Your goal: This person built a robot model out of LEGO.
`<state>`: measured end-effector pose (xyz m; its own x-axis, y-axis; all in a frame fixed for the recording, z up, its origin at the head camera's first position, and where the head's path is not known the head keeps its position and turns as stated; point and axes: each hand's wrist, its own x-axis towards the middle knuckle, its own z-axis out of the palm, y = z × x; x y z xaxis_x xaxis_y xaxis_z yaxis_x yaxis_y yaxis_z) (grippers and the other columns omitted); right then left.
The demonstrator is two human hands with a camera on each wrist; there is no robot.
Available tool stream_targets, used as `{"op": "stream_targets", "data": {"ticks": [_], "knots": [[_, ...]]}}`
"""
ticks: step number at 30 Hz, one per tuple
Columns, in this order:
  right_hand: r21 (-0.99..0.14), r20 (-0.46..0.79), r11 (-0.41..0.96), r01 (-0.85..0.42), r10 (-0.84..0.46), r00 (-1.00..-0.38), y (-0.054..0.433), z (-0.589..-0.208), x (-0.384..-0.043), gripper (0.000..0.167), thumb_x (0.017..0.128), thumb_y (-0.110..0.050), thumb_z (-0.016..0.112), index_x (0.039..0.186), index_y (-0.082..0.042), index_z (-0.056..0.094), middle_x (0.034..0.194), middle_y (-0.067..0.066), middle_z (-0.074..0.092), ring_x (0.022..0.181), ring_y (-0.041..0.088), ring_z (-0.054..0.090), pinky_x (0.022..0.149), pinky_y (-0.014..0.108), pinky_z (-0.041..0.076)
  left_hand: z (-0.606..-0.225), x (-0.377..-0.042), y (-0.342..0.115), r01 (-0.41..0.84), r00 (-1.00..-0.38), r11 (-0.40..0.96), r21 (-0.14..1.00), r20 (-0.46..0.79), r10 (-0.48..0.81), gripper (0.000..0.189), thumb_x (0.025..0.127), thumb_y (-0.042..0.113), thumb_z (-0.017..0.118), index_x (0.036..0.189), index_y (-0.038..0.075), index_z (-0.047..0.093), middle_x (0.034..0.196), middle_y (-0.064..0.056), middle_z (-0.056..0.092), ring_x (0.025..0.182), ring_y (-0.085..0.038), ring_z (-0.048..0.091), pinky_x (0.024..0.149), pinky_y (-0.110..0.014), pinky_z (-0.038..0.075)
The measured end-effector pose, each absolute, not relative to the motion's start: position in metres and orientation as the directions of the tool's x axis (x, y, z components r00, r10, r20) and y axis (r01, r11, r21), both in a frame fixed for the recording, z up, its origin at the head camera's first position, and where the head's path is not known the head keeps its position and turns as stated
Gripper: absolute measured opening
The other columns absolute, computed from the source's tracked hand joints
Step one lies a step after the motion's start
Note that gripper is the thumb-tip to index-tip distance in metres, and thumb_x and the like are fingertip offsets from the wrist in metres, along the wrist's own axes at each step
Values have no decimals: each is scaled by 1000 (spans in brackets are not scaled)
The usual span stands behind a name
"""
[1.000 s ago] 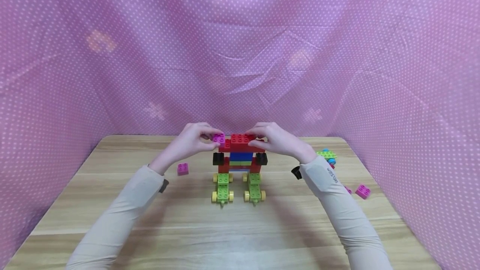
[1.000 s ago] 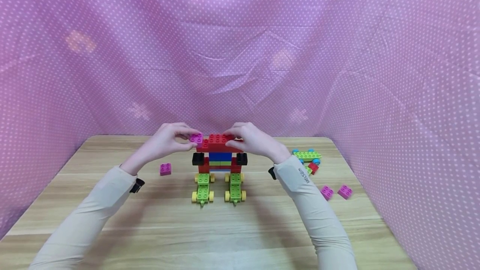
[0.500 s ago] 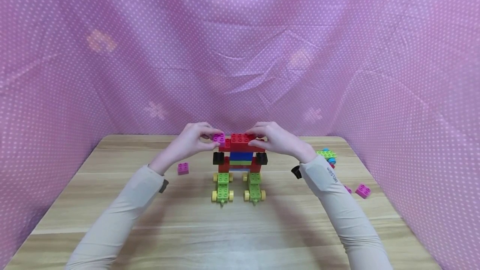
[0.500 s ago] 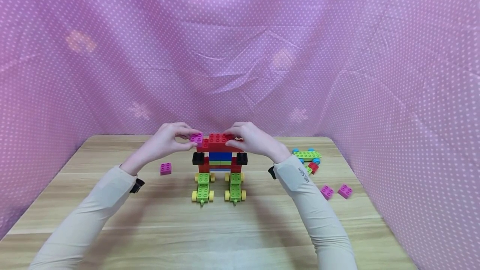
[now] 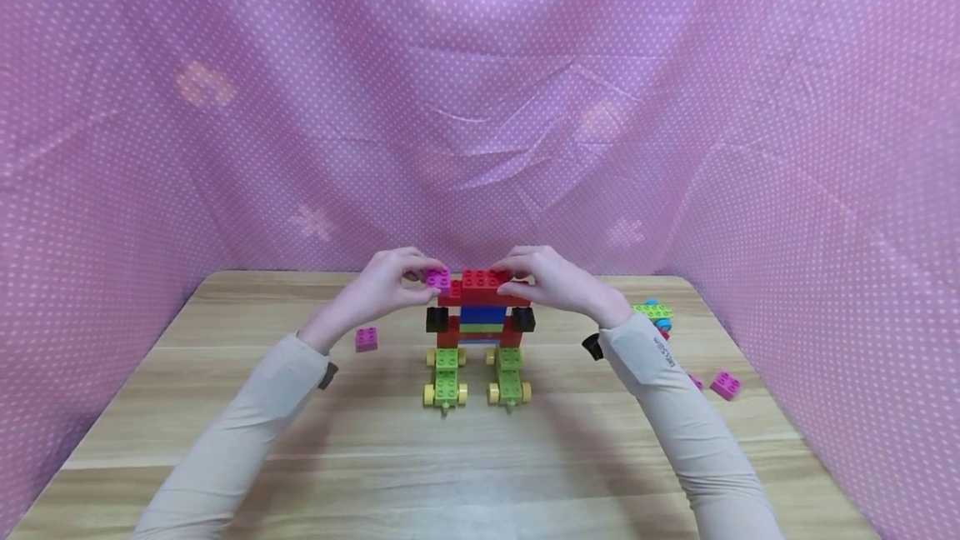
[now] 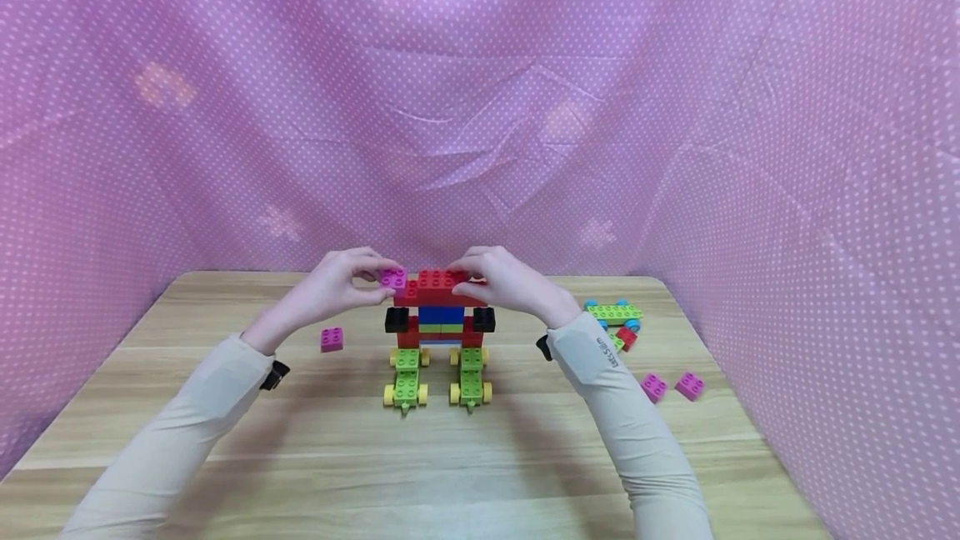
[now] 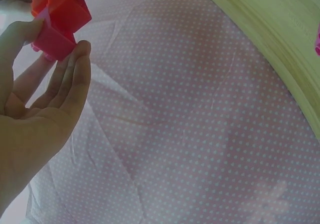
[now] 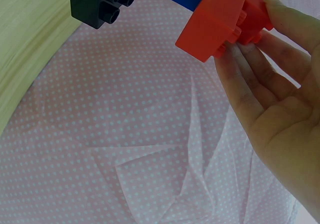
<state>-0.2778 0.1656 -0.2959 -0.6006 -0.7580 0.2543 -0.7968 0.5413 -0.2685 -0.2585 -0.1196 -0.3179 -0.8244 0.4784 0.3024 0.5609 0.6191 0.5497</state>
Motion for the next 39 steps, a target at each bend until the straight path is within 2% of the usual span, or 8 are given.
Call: {"op": "stream_targets", "data": {"ticks": [3, 9, 18, 24, 31, 39], "knots": [[-274, 248, 542, -794, -758, -603, 166, -297, -278, 33, 95, -20, 68, 124, -4, 68, 111, 8, 72, 92, 15, 64, 83, 33, 59, -321, -258, -120, 569, -819, 606, 556, 311, 482, 37, 87, 14, 74, 124, 8, 68, 110, -8, 69, 99, -22, 64, 92, -41, 59], [-289, 250, 530, -797, -762, -597, 166, -299, -278, 33, 95, -19, 67, 124, -4, 68, 110, 9, 72, 92, 17, 64, 85, 42, 60, -326, -260, -121, 585, -807, 580, 567, 336, 486, 34, 89, 16, 73, 122, 9, 68, 111, -7, 70, 98, -19, 65, 93, -40, 59], [-282, 250, 534, -797, -761, -598, 166, -298, -277, 33, 94, -20, 68, 124, -5, 68, 112, 8, 71, 94, 17, 65, 86, 37, 60, -328, -260, -129, 584, -808, 567, 581, 343, 480, 44, 88, 20, 76, 128, 7, 64, 120, -10, 69, 104, -23, 68, 95, -39, 59], [-287, 253, 526, -800, -764, -593, 166, -297, -277, 33, 94, -19, 68, 123, -3, 68, 111, 10, 71, 93, 20, 66, 85, 42, 60, -334, -263, -144, 549, -830, 575, 606, 319, 457, 47, 87, 20, 75, 129, 4, 62, 123, -13, 68, 108, -27, 67, 96, -41, 58], [-271, 263, 521, -809, -769, -583, 166, -296, -278, 33, 94, -19, 68, 123, -3, 68, 110, 10, 71, 92, 17, 65, 83, 39, 60, -357, -269, -175, 503, -855, 606, 616, 251, 455, 50, 88, 22, 75, 130, 0, 60, 124, -19, 67, 109, -33, 67, 97, -44, 58], [-263, 255, 525, -809, -771, -583, 166, -295, -279, 33, 94, -19, 68, 123, -3, 68, 109, 9, 71, 90, 17, 64, 83, 39, 60, -389, -277, -206, 493, -856, 626, 603, 209, 473, 47, 89, 14, 73, 128, -8, 59, 123, -28, 65, 109, -41, 65, 95, -48, 57]]}}
